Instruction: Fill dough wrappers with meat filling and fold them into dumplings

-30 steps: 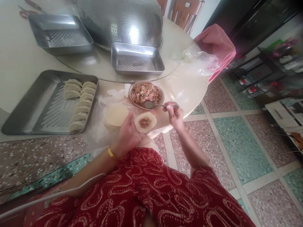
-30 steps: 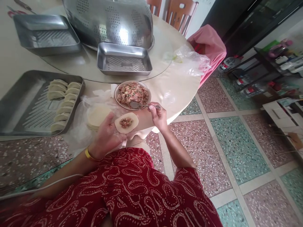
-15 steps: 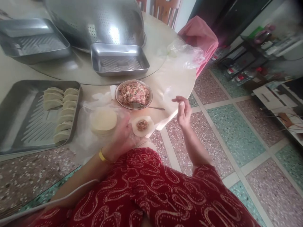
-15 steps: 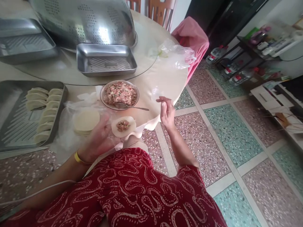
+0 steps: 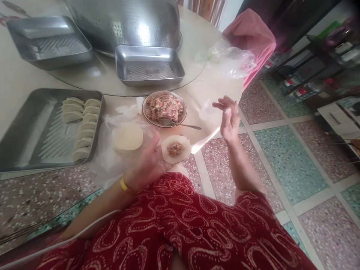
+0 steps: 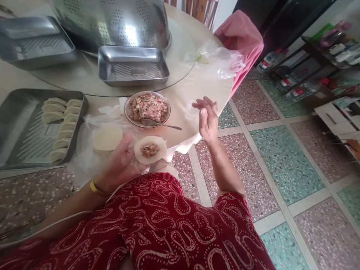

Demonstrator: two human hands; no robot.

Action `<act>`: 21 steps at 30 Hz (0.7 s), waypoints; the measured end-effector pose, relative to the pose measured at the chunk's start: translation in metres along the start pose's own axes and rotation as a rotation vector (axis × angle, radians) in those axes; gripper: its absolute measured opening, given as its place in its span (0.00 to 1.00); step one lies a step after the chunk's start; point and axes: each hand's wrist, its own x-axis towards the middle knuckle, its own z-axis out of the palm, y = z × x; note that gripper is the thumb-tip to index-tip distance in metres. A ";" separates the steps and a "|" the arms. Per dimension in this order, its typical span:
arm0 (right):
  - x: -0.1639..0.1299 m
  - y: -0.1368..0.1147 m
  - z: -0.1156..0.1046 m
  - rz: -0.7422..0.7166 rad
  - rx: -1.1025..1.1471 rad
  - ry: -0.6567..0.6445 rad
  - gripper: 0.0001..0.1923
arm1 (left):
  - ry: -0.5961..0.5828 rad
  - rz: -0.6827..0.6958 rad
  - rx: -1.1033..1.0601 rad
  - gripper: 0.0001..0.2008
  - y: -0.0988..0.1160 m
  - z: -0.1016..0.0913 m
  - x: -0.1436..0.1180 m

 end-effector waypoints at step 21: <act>-0.043 -0.077 0.014 -0.430 0.214 -0.189 0.24 | 0.040 0.079 -0.153 0.37 0.019 0.008 -0.018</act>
